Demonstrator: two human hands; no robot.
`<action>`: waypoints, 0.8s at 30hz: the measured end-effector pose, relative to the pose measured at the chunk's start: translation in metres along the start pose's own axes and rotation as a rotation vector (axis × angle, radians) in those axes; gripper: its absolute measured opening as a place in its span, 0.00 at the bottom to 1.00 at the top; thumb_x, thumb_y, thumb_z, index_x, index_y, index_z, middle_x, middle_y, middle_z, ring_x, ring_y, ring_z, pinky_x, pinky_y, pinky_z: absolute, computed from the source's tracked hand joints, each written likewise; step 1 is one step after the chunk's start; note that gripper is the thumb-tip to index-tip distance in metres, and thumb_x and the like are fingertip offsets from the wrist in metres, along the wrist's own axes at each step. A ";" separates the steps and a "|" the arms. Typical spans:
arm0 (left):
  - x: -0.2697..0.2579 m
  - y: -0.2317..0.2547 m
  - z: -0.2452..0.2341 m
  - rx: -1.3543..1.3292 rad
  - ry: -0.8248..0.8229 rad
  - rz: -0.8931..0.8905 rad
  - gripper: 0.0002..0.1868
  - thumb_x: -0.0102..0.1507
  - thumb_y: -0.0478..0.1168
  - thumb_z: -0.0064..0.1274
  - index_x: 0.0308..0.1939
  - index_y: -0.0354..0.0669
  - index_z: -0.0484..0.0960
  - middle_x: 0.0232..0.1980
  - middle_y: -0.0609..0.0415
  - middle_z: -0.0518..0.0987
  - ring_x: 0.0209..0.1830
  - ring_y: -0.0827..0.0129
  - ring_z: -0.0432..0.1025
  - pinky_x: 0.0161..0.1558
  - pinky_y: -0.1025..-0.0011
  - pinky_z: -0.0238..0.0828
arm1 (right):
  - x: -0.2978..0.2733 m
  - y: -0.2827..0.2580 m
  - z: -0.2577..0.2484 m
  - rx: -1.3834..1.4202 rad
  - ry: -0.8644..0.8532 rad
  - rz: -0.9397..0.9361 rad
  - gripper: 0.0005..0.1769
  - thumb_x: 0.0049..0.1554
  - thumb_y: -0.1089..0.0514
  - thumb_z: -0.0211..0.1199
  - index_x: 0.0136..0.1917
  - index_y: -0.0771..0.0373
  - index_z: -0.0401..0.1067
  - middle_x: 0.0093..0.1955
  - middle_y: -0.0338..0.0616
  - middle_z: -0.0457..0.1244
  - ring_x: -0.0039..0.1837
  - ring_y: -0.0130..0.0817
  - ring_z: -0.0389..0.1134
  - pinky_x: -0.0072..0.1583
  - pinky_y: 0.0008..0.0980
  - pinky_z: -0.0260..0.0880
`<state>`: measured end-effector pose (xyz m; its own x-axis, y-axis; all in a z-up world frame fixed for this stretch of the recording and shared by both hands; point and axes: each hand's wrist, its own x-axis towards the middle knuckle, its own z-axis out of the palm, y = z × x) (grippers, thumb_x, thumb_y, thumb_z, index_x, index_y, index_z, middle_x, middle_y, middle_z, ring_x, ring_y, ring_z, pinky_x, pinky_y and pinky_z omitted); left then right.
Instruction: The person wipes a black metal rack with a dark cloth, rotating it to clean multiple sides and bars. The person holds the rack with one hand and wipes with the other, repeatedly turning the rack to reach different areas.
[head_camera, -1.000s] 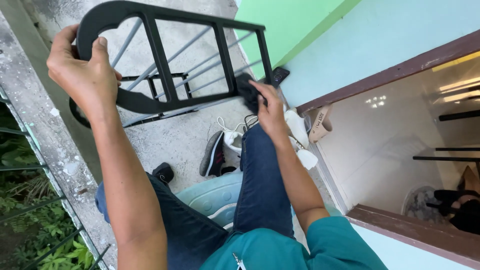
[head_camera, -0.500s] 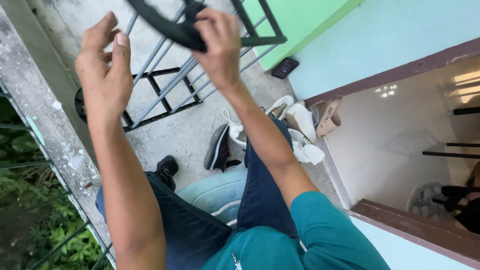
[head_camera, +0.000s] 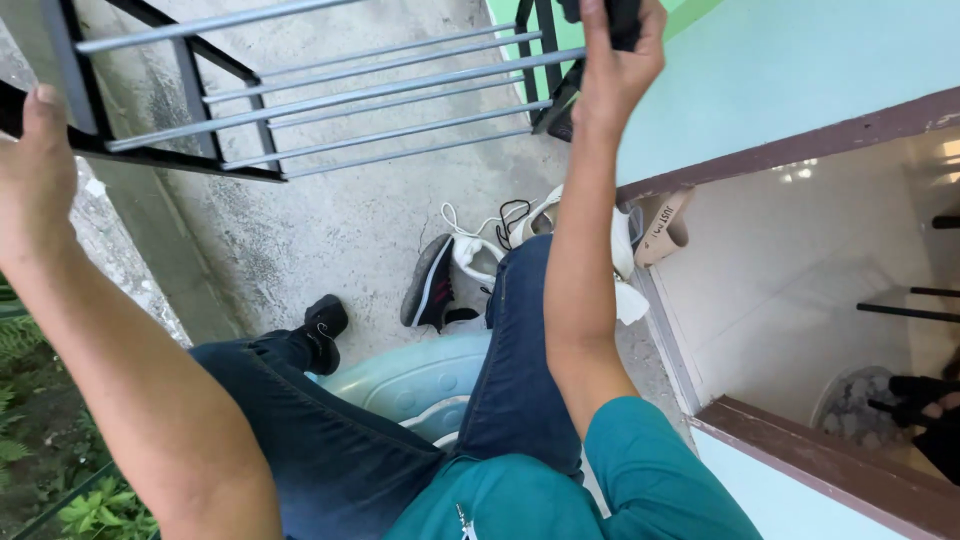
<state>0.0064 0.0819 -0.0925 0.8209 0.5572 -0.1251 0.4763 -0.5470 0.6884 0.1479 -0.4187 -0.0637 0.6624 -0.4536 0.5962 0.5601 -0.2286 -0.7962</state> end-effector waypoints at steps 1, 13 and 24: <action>0.008 -0.009 0.001 -0.156 -0.069 0.024 0.37 0.78 0.64 0.35 0.76 0.36 0.55 0.74 0.30 0.57 0.72 0.38 0.53 0.64 0.45 0.53 | 0.006 0.005 -0.008 0.099 -0.024 0.082 0.18 0.50 0.55 0.78 0.47 0.63 0.73 0.41 0.38 0.61 0.44 0.30 0.59 0.44 0.29 0.64; 0.031 0.007 0.054 -0.642 0.512 0.324 0.34 0.64 0.72 0.54 0.36 0.43 0.84 0.34 0.57 0.82 0.27 0.77 0.79 0.18 0.79 0.84 | 0.022 0.070 -0.050 -0.559 -0.439 0.083 0.16 0.54 0.48 0.73 0.42 0.60 0.73 0.43 0.43 0.62 0.44 0.38 0.66 0.45 0.38 0.68; -0.001 0.036 0.066 -0.316 -0.178 -0.195 0.16 0.71 0.55 0.37 0.48 0.48 0.71 0.38 0.62 0.83 0.32 0.79 0.78 0.45 0.69 0.76 | 0.006 0.088 -0.024 -0.575 -0.079 -0.130 0.24 0.45 0.65 0.72 0.54 0.55 0.68 0.55 0.48 0.63 0.57 0.49 0.66 0.58 0.46 0.69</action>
<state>0.0434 0.0201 -0.1144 0.7797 0.4999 -0.3771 0.5307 -0.2081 0.8216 0.1895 -0.4619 -0.1326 0.6537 -0.3298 0.6811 0.2948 -0.7179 -0.6306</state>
